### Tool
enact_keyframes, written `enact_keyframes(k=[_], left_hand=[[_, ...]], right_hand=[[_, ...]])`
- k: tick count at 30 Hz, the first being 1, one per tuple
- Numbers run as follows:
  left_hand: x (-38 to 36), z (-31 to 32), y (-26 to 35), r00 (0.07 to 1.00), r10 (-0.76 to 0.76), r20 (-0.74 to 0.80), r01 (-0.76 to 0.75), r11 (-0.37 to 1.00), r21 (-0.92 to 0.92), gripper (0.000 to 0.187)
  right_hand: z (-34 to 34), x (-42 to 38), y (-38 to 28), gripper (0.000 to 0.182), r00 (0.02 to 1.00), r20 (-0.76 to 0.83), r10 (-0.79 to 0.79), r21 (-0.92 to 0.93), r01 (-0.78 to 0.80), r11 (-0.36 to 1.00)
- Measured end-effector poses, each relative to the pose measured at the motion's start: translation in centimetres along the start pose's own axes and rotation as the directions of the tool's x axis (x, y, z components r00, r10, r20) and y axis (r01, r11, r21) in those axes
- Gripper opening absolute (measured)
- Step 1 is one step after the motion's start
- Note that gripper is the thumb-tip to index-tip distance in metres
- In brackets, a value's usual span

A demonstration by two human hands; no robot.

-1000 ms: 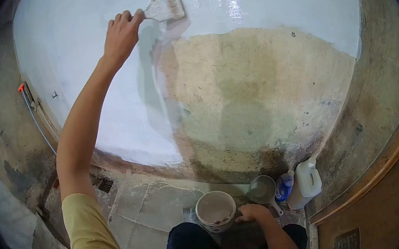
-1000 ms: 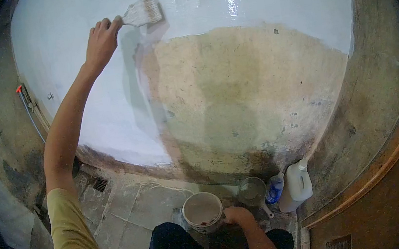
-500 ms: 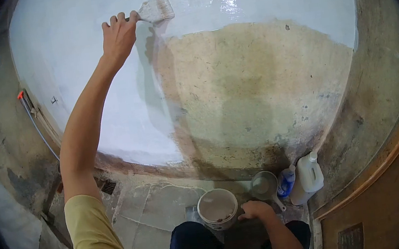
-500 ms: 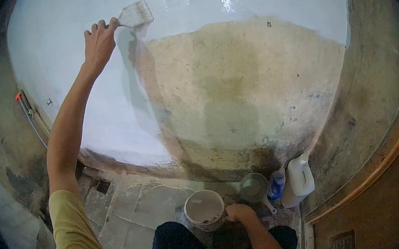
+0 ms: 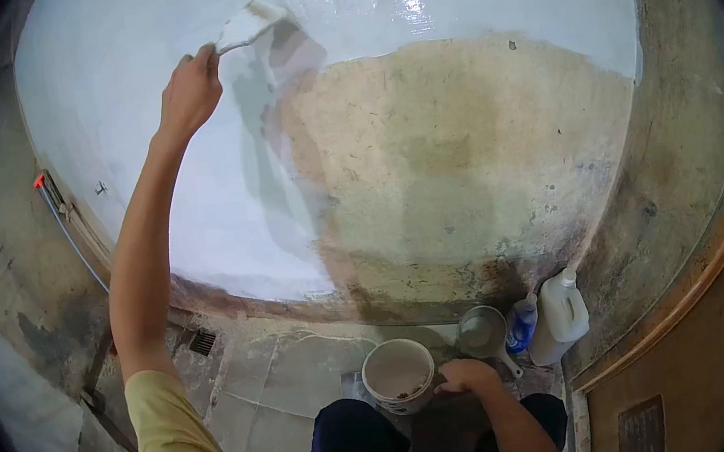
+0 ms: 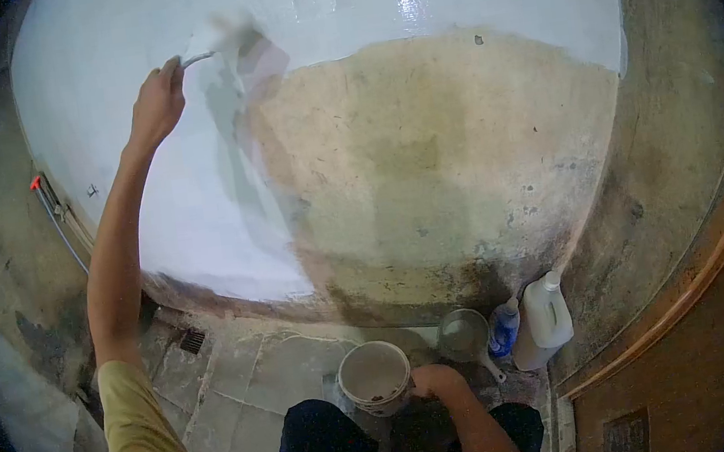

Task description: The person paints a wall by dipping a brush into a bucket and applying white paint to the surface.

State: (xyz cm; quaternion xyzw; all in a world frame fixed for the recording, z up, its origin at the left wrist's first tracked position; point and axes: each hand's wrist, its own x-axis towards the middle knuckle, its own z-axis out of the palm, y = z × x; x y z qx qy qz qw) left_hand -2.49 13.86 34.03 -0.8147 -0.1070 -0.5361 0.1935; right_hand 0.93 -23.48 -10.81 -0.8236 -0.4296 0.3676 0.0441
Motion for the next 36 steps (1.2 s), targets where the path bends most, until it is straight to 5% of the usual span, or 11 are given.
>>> enact_keyframes(k=[3,5,9,11,21,26,29,36], left_hand=[[-0.5,0.3,-1.0,0.992,0.018,-0.124,-0.050,0.965,-0.259,0.031],[-0.5,-1.2,0.0,0.980,-0.057,0.190,0.133,0.901,-0.414,0.038],[1.0,-0.1,0.1,0.984,-0.032,0.174,0.110,0.881,-0.460,0.042],[1.9,-0.1,0.3,0.945,-0.130,0.300,0.270,0.828,-0.491,0.042],[4.8,1.1,0.1,0.924,-0.153,0.349,0.232,0.953,-0.195,0.040],[6.3,-0.1,3.5,0.942,-0.232,0.243,0.223,0.973,0.064,0.044],[7.4,-1.1,3.7,0.915,-0.192,0.354,0.175,0.981,0.081,0.046],[3.6,-6.2,0.3,0.890,-0.250,0.382,0.336,0.925,-0.178,0.038]], right_hand=[[1.2,1.1,1.2,0.058,1.000,-0.017,-0.011,-0.038,0.011,0.999],[1.9,1.6,1.7,0.057,1.000,-0.023,0.014,-0.113,-0.016,0.993],[1.6,1.8,1.1,0.057,0.999,0.018,0.044,-0.090,-0.042,0.995],[1.5,1.6,1.2,0.057,0.999,-0.006,0.042,-0.073,-0.042,0.996],[2.6,3.9,3.0,0.057,0.999,0.038,-0.011,-0.140,0.016,0.990],[2.4,3.7,2.0,0.056,0.999,0.010,0.050,-0.089,-0.049,0.995],[1.7,2.9,-0.1,0.041,0.998,0.003,0.063,-0.072,-0.062,0.995],[1.4,0.9,-0.5,0.051,0.999,-0.039,-0.038,-0.030,0.036,0.999]])
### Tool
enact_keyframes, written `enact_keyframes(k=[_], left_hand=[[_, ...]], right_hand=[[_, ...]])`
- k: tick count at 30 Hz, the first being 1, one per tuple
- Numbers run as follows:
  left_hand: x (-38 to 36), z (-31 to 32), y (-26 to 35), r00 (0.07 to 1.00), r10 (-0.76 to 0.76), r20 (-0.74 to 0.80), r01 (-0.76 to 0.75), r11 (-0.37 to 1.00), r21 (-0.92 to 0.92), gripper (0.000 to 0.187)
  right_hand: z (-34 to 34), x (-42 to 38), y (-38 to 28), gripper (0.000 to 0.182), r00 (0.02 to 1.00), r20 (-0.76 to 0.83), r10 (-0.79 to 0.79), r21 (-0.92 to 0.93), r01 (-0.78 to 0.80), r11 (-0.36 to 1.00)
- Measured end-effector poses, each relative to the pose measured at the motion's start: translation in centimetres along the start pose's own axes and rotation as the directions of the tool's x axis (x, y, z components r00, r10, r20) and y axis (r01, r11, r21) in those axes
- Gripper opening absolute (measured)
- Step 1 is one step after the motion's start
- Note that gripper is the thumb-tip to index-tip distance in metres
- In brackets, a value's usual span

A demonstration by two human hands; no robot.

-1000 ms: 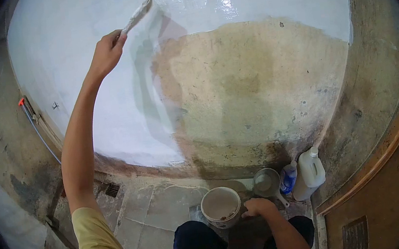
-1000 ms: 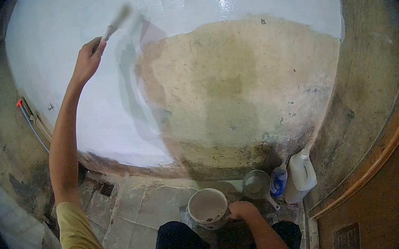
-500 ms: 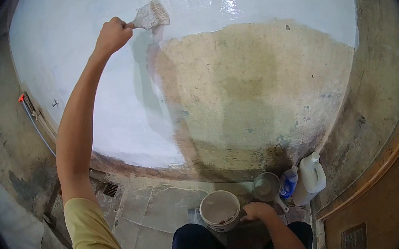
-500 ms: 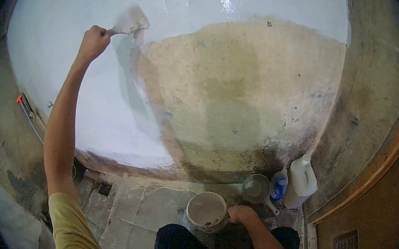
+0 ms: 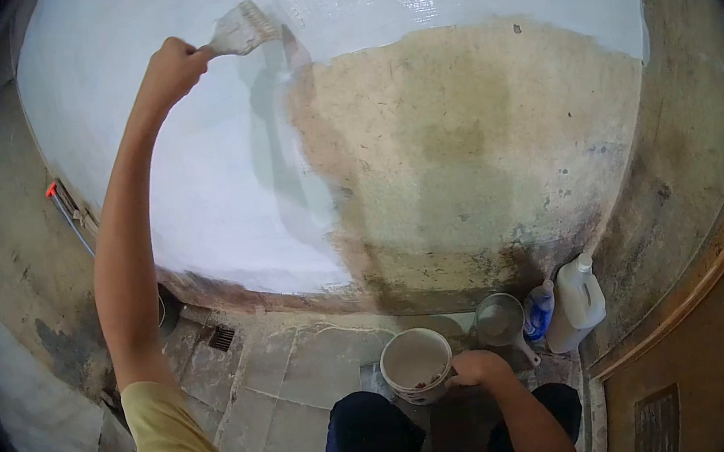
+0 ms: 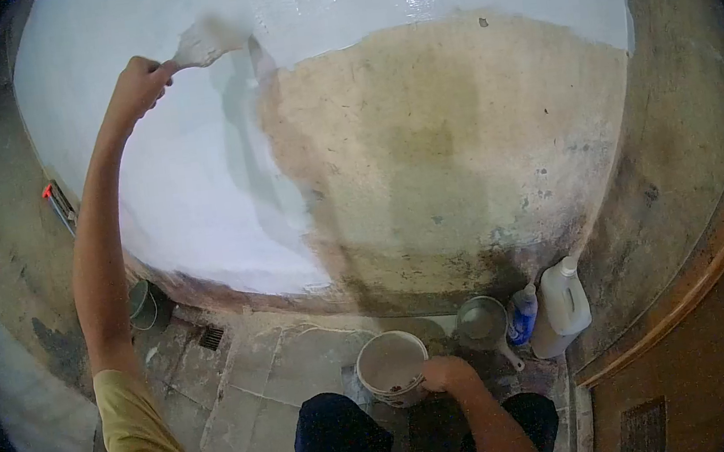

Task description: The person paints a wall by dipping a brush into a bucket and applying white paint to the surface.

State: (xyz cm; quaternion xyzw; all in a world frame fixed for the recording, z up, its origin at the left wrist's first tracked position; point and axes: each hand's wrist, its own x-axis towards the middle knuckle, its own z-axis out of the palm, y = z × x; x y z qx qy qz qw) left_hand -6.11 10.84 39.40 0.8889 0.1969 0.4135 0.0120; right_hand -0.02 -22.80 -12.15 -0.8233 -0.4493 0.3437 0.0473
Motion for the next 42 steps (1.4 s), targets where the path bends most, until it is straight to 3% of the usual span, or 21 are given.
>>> enact_keyframes(k=[1,3,5,7,9,10,11,14,16,20,24,26,36,41,42], left_hand=[[-0.4,-0.1,-0.6,1.000,-0.001,0.002,0.001,1.000,0.001,0.038],[-0.9,0.2,-1.5,0.986,0.096,-0.135,-0.089,0.994,0.058,0.037],[-0.9,0.9,-1.5,0.981,0.107,-0.161,-0.094,0.992,0.087,0.035],[-0.8,2.3,-1.0,0.974,0.124,-0.191,-0.106,0.989,0.107,0.034],[-0.8,4.0,0.4,0.920,0.229,-0.317,-0.225,0.973,0.049,0.031],[-1.1,4.5,1.8,0.929,0.231,-0.289,-0.216,0.973,0.081,0.030],[-1.2,5.3,2.9,0.881,0.334,-0.336,-0.312,0.942,0.119,0.027],[-2.0,6.2,7.0,0.790,0.433,-0.435,-0.370,0.901,0.224,0.020],[-1.1,6.7,8.5,0.598,0.636,-0.488,-0.499,0.772,0.394,0.012],[0.9,7.7,10.1,0.546,0.691,-0.473,-0.470,0.720,0.510,0.014],[1.8,8.0,10.5,0.564,0.703,-0.433,-0.465,0.704,0.538,0.012],[2.1,8.3,10.4,0.573,0.709,-0.410,-0.467,0.694,0.548,0.013],[2.9,9.8,10.2,0.597,0.697,-0.397,-0.478,0.707,0.521,0.013],[2.0,9.8,13.5,0.536,0.726,-0.431,-0.554,0.688,0.469,0.013],[0.7,9.1,15.2,0.708,0.613,-0.350,-0.517,0.788,0.335,0.014]], right_hand=[[-0.2,-0.6,0.1,0.051,1.000,-0.025,-0.018,-0.006,0.018,1.000],[-0.9,-1.8,-0.4,0.051,0.998,-0.045,-0.041,-0.013,0.040,0.999],[-1.4,-2.9,-1.2,0.042,0.994,-0.064,0.089,-0.061,-0.093,0.994],[-1.2,-3.0,-1.2,0.042,0.994,-0.058,0.098,-0.036,-0.100,0.994],[-1.2,-2.9,-1.0,0.043,0.992,-0.059,0.113,-0.011,-0.114,0.993],[-1.1,-2.6,-0.7,0.043,0.996,-0.057,0.063,-0.020,-0.064,0.998],[-1.0,-2.4,-0.5,0.044,0.998,-0.055,0.012,-0.030,-0.013,0.999],[-0.7,-1.7,-0.1,0.045,0.998,-0.034,0.046,-0.022,-0.047,0.999],[-1.0,-1.5,-0.1,0.045,0.998,0.003,0.062,-0.013,-0.062,0.998],[-0.2,-0.3,0.9,0.043,0.995,0.052,0.089,-0.064,-0.085,0.994],[0.8,1.5,2.5,0.041,1.000,0.015,0.018,-0.074,-0.017,0.997],[0.8,1.9,2.9,0.061,0.996,0.084,0.011,-0.061,-0.006,0.998],[0.6,1.8,2.9,0.059,1.000,0.014,0.008,-0.047,-0.007,0.999],[-0.1,1.5,2.2,0.056,0.999,0.026,-0.047,-0.050,0.048,0.998],[0.2,1.9,2.3,0.056,0.999,0.028,-0.045,-0.050,0.046,0.998]])
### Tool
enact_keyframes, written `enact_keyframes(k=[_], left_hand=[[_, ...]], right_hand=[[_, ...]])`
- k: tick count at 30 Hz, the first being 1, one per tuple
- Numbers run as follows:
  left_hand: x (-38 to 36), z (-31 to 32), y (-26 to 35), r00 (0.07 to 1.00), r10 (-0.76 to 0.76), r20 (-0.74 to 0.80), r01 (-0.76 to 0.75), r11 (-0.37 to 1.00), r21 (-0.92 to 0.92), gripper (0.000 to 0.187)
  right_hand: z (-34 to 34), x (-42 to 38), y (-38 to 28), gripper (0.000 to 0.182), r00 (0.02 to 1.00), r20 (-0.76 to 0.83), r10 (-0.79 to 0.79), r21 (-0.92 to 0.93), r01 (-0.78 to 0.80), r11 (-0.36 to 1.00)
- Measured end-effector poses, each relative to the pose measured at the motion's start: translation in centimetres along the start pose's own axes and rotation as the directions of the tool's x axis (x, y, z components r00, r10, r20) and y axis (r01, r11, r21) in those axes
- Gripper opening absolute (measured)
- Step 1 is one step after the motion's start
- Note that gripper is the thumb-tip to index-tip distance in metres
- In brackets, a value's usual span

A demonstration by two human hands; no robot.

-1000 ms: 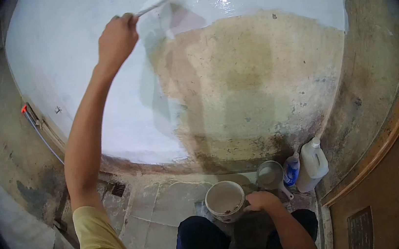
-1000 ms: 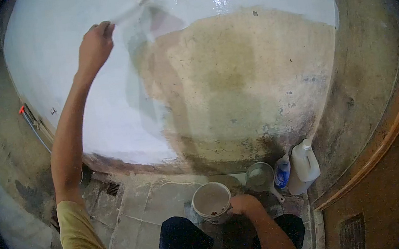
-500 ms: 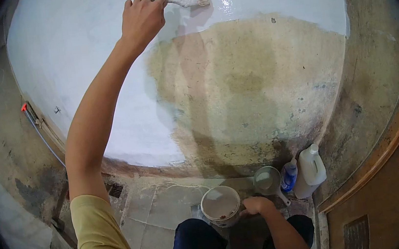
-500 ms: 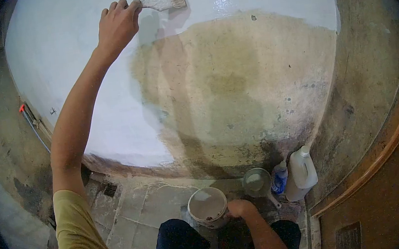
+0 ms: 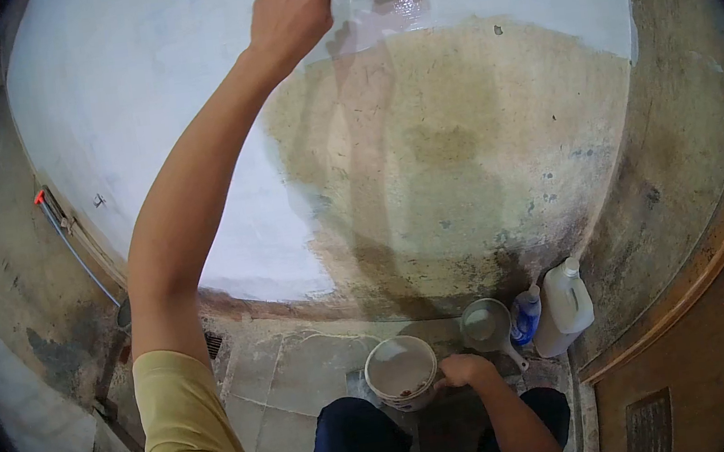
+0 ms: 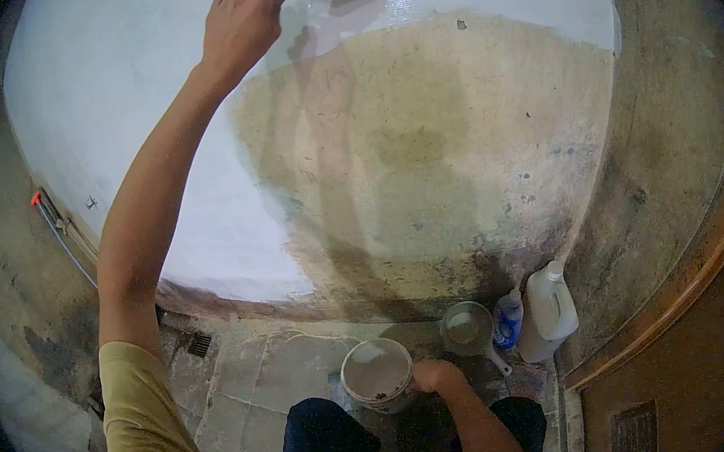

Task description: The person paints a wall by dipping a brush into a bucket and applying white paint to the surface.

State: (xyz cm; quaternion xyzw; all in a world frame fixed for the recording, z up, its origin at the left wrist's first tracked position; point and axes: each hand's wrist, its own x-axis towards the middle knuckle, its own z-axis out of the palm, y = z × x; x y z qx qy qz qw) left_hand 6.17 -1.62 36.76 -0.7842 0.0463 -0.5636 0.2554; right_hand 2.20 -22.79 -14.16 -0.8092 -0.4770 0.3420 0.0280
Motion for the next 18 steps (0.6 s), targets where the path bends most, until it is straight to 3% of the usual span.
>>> enact_keyframes(k=[2,6,14,18], left_hand=[[0.9,0.7,1.0,0.998,0.028,-0.047,-0.029,0.999,-0.026,0.013],[3.0,1.5,3.5,0.987,0.078,-0.142,-0.093,0.991,-0.101,0.013],[8.3,2.4,12.2,0.994,0.072,-0.087,-0.093,0.962,-0.256,0.015],[11.0,3.3,17.4,0.982,0.128,-0.142,-0.165,0.943,-0.290,0.017]], right_hand=[[0.7,0.8,0.4,0.040,0.997,0.012,0.072,0.012,-0.072,0.997],[0.3,-0.1,0.4,0.054,1.000,-0.008,0.027,0.031,-0.026,0.999],[2.7,2.2,1.7,0.041,0.990,-0.131,0.042,0.111,-0.027,0.993],[2.5,1.6,1.7,0.039,0.984,-0.180,-0.003,0.092,0.020,0.996]])
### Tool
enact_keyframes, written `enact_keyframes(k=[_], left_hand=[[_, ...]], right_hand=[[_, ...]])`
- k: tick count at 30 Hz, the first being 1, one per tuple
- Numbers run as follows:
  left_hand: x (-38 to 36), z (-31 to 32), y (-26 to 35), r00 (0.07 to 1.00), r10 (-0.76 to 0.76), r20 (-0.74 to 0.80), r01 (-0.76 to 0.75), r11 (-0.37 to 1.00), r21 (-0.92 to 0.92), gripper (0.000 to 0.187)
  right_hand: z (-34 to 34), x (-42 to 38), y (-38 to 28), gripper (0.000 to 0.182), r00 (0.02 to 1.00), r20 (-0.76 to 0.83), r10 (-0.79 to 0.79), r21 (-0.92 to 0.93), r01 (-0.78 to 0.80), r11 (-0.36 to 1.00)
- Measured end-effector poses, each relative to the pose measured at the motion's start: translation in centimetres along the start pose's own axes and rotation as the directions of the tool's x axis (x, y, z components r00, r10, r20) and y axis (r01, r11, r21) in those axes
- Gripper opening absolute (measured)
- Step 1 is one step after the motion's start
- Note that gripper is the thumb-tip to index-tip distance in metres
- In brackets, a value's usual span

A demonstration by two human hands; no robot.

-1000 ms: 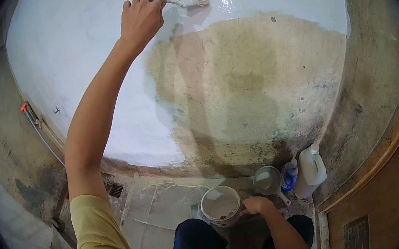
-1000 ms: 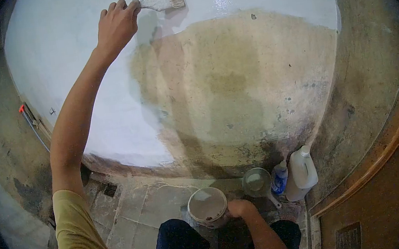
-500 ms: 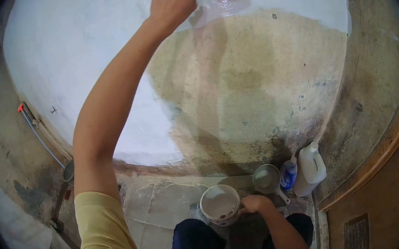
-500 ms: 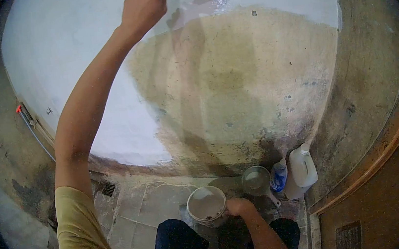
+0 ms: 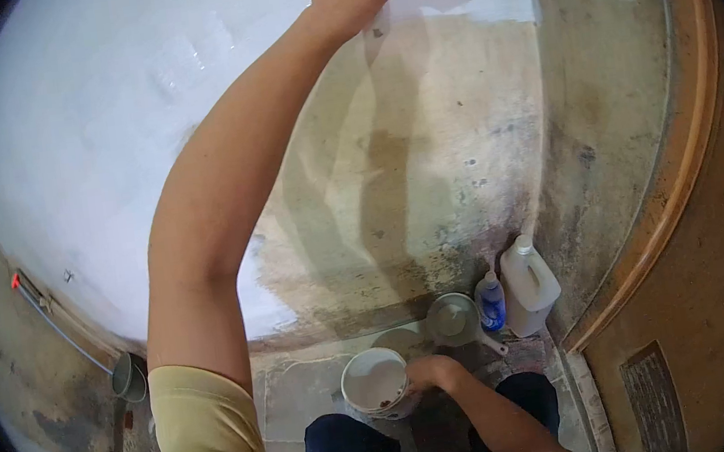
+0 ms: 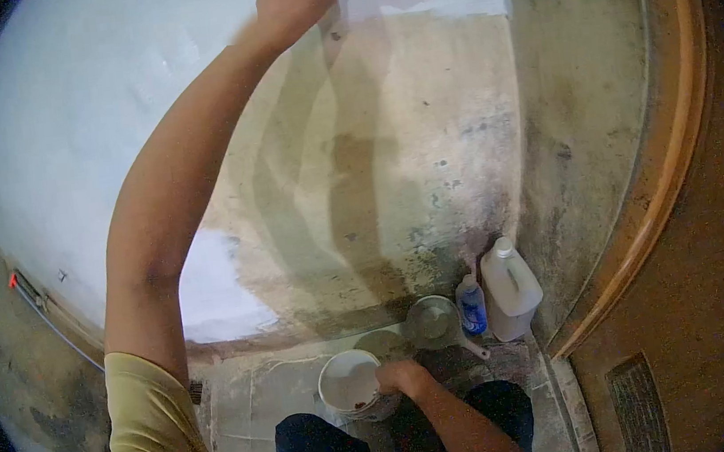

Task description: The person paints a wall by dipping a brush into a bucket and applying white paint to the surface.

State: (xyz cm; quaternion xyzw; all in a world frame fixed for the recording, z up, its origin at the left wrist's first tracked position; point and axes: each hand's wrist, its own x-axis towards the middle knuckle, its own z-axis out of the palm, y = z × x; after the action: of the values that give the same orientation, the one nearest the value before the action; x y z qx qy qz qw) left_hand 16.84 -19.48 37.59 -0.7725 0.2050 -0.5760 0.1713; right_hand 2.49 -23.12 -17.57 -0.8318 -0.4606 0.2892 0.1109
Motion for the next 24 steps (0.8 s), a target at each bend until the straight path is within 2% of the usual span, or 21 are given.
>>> enact_keyframes(k=[3,6,8,9,12,14,18,20,21,23,24], left_hand=[[2.1,2.0,3.3,0.999,0.030,-0.015,-0.030,0.998,-0.046,0.017],[3.2,3.4,5.1,0.999,0.034,-0.039,-0.036,0.997,-0.064,0.017],[3.6,3.9,5.3,0.998,0.032,-0.048,-0.034,0.999,-0.041,0.017],[3.5,3.9,5.2,0.999,0.033,-0.044,-0.034,0.999,-0.038,0.017],[2.7,3.4,4.1,0.998,0.031,-0.049,-0.031,1.000,-0.006,0.016],[2.1,2.6,3.1,1.000,0.025,0.011,-0.025,0.999,0.025,0.016],[0.2,0.9,1.4,0.998,0.004,0.070,-0.010,0.996,0.083,0.016],[-0.8,0.4,0.1,0.997,0.016,0.082,-0.024,0.995,0.102,0.017],[-1.3,0.3,-0.6,0.997,0.010,0.081,-0.019,0.995,0.101,0.017],[-2.2,0.1,-2.0,0.998,-0.013,0.063,0.007,0.996,0.094,0.016],[-2.7,-0.3,-2.6,0.998,-0.017,0.061,0.011,0.995,0.096,0.016]], right_hand=[[0.8,0.6,1.3,0.043,0.996,-0.057,-0.072,0.078,0.076,0.994],[-2.2,-2.6,0.0,0.047,0.998,-0.002,-0.060,0.035,0.060,0.998],[-3.6,-4.1,-0.3,0.049,0.998,0.053,0.036,0.047,-0.039,0.998],[-3.4,-4.0,0.0,0.049,0.998,0.055,0.032,0.047,-0.034,0.998],[-2.5,-2.7,1.0,0.051,0.999,0.043,0.016,0.046,-0.018,0.999],[-2.0,-1.8,1.2,0.051,0.990,0.133,0.053,0.036,-0.058,0.998],[-1.3,-1.1,1.1,0.050,0.995,0.101,0.017,0.011,-0.018,1.000],[0.5,0.6,1.9,0.029,0.999,0.034,-0.025,-0.017,0.025,1.000],[0.2,0.1,1.6,0.029,0.999,0.038,-0.022,-0.020,0.023,1.000],[-0.6,-0.7,1.1,0.046,0.998,0.055,0.003,0.055,-0.006,0.998],[-0.8,-0.6,1.0,0.046,0.998,0.057,0.005,0.051,-0.007,0.999]])
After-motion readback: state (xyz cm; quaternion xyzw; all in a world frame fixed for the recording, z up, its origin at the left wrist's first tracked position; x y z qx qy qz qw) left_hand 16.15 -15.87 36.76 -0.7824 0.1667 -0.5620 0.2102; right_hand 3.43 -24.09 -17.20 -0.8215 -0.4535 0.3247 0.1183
